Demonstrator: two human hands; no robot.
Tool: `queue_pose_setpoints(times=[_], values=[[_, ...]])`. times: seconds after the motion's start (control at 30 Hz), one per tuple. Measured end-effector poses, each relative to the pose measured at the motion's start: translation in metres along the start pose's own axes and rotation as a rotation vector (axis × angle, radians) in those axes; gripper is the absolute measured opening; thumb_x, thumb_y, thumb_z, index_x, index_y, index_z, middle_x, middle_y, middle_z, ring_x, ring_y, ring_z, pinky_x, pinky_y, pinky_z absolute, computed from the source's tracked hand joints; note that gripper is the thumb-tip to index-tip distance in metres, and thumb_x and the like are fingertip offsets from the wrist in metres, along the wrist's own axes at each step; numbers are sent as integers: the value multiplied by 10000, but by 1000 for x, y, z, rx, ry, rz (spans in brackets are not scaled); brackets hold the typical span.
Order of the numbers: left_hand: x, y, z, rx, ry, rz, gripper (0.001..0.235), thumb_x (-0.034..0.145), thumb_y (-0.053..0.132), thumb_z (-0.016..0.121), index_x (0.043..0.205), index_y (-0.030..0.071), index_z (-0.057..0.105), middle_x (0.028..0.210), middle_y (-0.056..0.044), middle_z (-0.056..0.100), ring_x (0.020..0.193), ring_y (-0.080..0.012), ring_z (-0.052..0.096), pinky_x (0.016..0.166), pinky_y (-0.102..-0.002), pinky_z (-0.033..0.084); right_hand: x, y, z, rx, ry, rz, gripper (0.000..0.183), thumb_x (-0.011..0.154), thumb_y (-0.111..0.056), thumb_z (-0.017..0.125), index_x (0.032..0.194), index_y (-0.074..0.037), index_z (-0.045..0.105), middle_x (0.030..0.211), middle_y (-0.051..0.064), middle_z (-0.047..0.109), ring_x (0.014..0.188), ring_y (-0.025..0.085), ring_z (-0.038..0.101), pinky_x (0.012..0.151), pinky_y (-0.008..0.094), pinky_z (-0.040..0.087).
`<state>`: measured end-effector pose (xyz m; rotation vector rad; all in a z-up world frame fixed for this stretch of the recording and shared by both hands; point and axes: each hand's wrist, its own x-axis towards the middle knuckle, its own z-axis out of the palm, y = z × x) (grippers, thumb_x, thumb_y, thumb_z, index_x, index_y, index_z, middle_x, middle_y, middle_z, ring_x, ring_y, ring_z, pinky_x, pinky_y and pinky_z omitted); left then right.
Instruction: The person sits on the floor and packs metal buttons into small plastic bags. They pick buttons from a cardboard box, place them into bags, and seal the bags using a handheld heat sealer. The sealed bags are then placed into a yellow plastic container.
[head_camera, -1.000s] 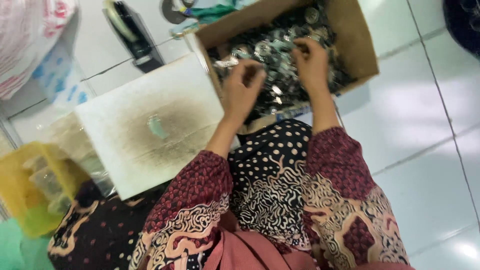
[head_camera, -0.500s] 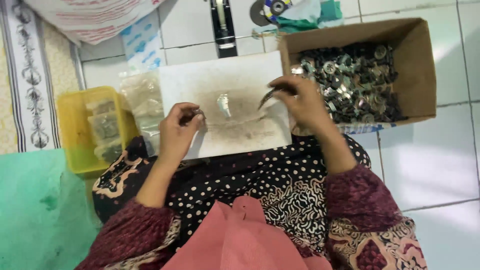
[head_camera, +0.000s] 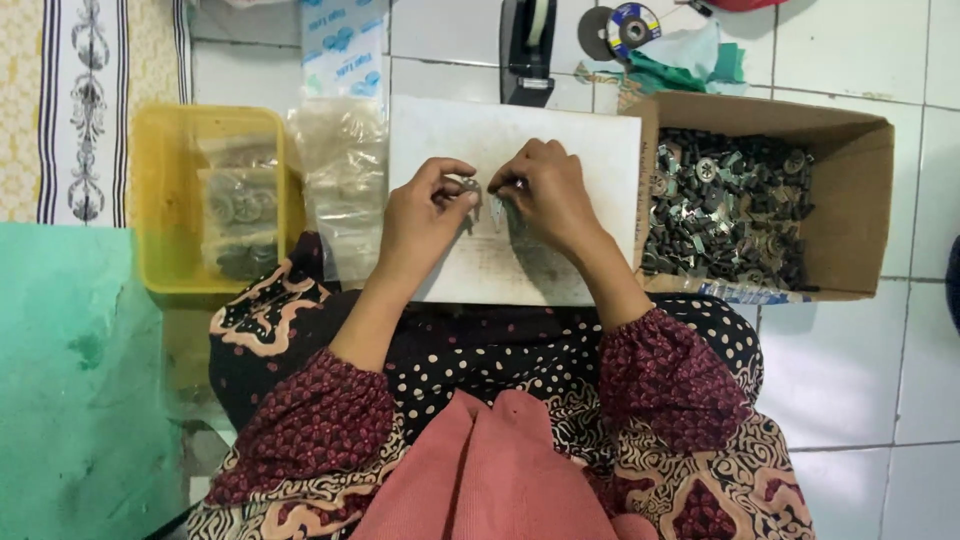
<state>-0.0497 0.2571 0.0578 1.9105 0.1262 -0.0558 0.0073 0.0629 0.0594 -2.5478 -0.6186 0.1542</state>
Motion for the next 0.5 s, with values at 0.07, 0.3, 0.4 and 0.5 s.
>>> queue_pose_setpoints(times=[0.07, 0.3, 0.4, 0.5], values=[[-2, 2, -1, 5, -14, -17, 273, 895, 126, 784, 1139, 215, 701, 907, -105, 766, 744, -185, 711, 699, -318, 576, 1, 0, 0, 15, -8, 9, 79, 871, -155, 813, 937, -192, 789, 913, 6, 665, 932, 239, 595, 827, 408, 479], [2, -1, 10, -194, -34, -11, 240, 921, 132, 753, 1138, 213, 691, 867, -42, 767, 706, -87, 619, 660, -239, 538, -28, -24, -12, 505, 56, 177, 145, 1010, -180, 691, 1123, -103, 741, 907, 94, 710, 890, 231, 657, 805, 381, 536], [2, 1, 13, -254, -54, 15, 245, 927, 109, 751, 1148, 196, 691, 865, -49, 771, 711, -84, 586, 664, -218, 502, -39, -31, -5, 742, 71, 274, 202, 939, -72, 743, 1134, -24, 716, 873, 131, 727, 852, 203, 672, 802, 372, 565], [-3, 4, 17, -267, -77, 49, 233, 935, 152, 759, 1152, 201, 689, 882, -35, 776, 739, -79, 588, 689, -214, 494, -48, -37, -4, 851, 129, 382, 205, 917, -106, 781, 1103, -38, 727, 855, 82, 717, 828, 151, 657, 775, 328, 576]])
